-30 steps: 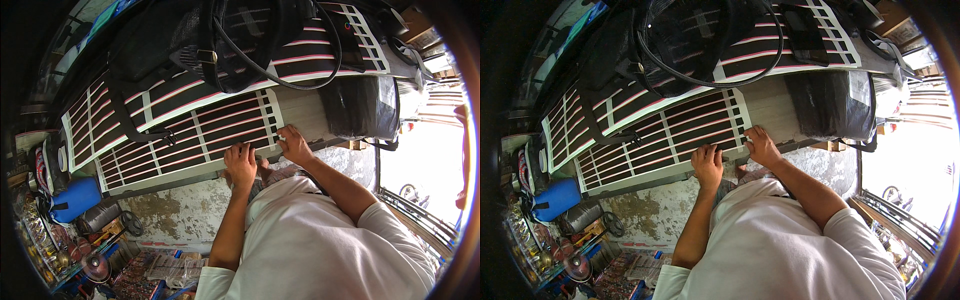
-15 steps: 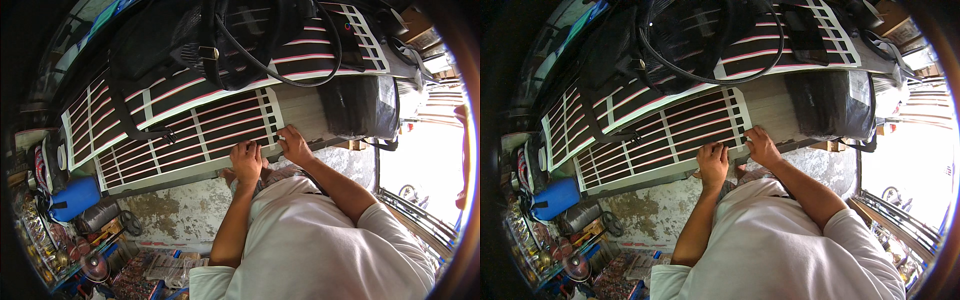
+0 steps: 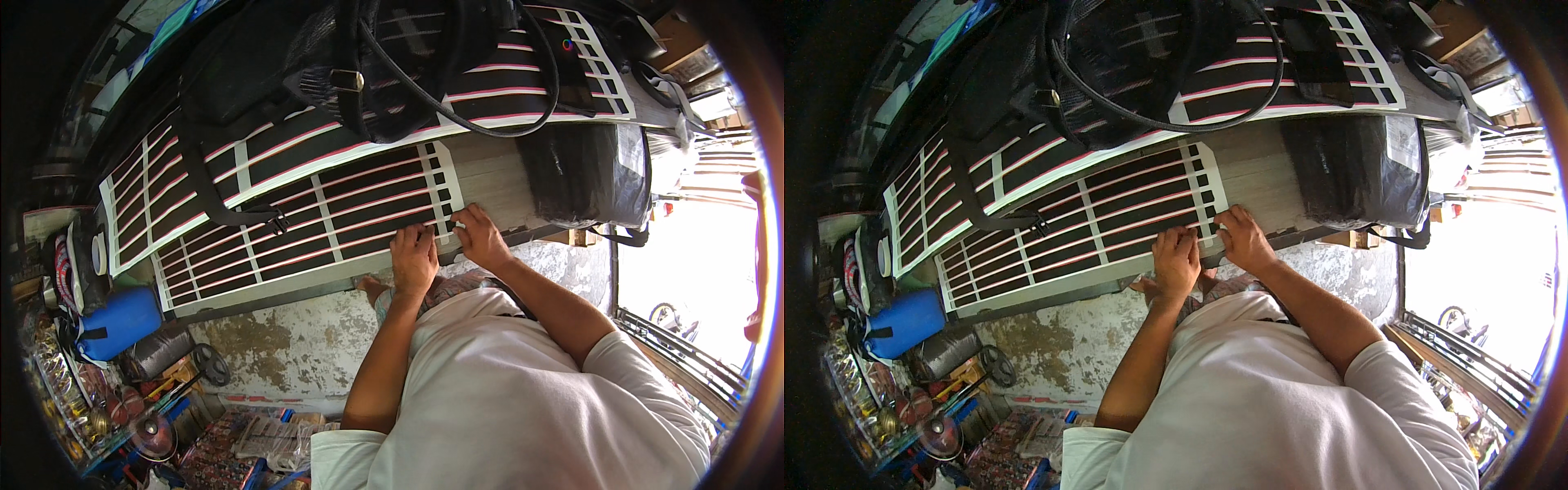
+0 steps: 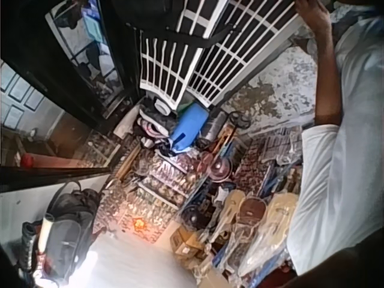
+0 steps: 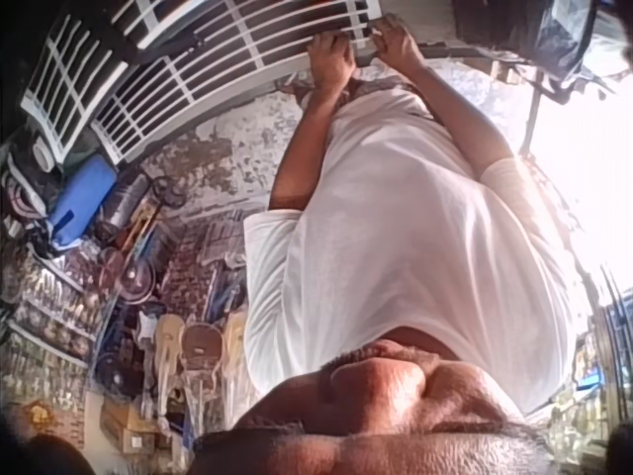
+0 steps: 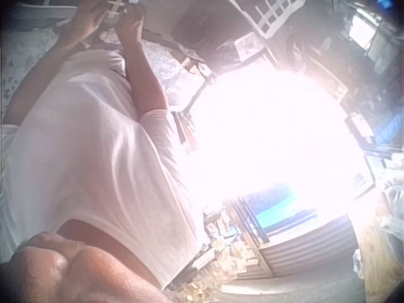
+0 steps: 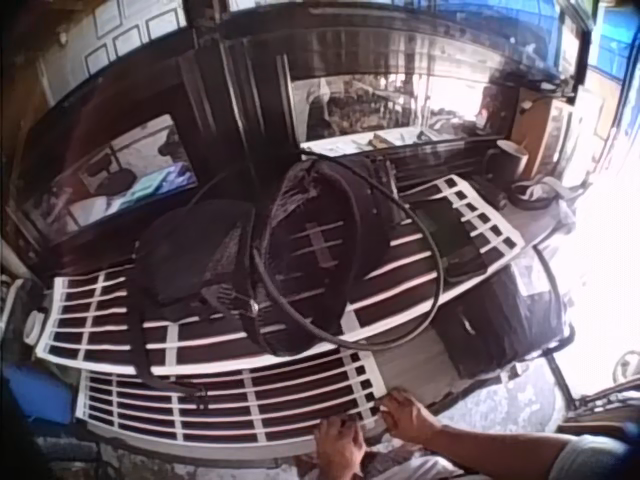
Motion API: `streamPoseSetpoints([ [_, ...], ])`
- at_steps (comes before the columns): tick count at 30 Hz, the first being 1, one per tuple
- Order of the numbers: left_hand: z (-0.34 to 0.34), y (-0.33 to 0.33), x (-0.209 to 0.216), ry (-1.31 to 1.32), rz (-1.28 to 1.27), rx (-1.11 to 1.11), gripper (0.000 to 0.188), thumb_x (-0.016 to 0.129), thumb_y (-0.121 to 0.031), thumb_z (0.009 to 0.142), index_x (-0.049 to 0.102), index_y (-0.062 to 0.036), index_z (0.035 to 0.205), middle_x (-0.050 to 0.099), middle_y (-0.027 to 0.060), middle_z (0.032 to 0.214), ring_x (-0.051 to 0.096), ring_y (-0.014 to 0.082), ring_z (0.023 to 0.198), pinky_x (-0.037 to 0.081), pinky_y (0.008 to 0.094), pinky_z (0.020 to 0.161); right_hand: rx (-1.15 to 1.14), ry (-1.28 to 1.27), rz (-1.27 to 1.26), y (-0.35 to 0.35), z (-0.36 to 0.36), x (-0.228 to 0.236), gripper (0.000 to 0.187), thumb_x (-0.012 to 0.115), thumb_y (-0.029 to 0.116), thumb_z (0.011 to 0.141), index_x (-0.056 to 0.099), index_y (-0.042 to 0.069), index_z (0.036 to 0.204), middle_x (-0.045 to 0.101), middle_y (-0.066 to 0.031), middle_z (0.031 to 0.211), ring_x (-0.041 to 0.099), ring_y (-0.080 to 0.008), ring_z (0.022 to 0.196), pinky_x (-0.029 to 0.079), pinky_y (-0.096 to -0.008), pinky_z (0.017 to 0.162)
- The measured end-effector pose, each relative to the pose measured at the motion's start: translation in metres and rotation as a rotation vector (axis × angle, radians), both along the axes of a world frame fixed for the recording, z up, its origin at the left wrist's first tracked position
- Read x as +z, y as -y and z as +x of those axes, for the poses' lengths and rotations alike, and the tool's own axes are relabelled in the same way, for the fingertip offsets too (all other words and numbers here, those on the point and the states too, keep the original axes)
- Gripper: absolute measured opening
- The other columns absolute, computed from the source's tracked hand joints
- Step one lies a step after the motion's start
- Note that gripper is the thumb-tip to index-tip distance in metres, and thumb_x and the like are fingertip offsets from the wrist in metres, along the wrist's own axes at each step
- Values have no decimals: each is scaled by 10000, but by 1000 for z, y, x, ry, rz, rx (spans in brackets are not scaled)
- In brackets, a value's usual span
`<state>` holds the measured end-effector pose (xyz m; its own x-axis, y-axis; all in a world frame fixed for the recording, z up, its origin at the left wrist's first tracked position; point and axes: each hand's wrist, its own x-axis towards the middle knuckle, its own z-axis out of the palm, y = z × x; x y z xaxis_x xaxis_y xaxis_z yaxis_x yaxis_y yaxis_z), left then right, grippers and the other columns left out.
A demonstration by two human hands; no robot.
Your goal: The person assembles a white slatted rack by inserting small white plastic connectors into the frame slots. They repeatedly insert and adjust the connectors along the rack's length, then lift and reposition the rack. Finally, they pick up a black bag and place it on a nearby surface.
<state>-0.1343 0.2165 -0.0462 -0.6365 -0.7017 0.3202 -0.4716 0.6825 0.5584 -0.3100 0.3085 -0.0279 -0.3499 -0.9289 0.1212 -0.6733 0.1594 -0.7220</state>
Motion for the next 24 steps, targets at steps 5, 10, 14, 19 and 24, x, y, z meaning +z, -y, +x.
streamPoseSetpoints([
  [5, -1, 2, -2, -15, 31, 20, 209, 790, -103, 937, 771, -111, 1145, 667, 69, 1066, 640, 327, 1002, 493, 500, 834, -7, 1, -27, 0, 1, 0, 240, 705, -40, 909, 685, 33, 1137, 608, -189, 1068, 627, -434, 1040, 529, -507, 922],
  [10, -2, 4, -1, -59, 57, 31, 191, 795, -111, 934, 773, -113, 1123, 669, 68, 1063, 638, 331, 1002, 493, 501, 839, 4, -15, -50, 0, 4, 0, 234, 679, -74, 908, 704, 40, 1111, 607, -166, 1054, 631, -401, 1027, 532, -495, 925],
  [14, -3, 3, 3, -54, 88, 46, 181, 788, -108, 938, 773, -103, 1118, 670, 71, 1063, 638, 332, 1004, 493, 499, 843, 7, -13, -44, 1, 5, 1, 243, 669, -88, 904, 702, 42, 1107, 608, -156, 1055, 634, -392, 1031, 534, -495, 925],
  [19, -8, -1, 9, 2, 115, 35, 173, 767, -93, 948, 767, -85, 1120, 677, 90, 1078, 642, 340, 1023, 502, 508, 878, -16, -22, -37, 1, 6, -1, 227, 666, -82, 904, 693, 39, 1094, 606, -156, 1050, 633, -390, 1041, 534, -491, 933],
  [24, 20, 3, 11, -103, 144, 134, 223, 737, -69, 975, 770, -80, 1196, 694, 132, 1145, 648, 371, 1093, 528, 510, 933, -9, -1, -62, 0, 3, -3, 220, 667, -79, 904, 687, 36, 1091, 604, -154, 1045, 632, -388, 1044, 533, -485, 939],
])
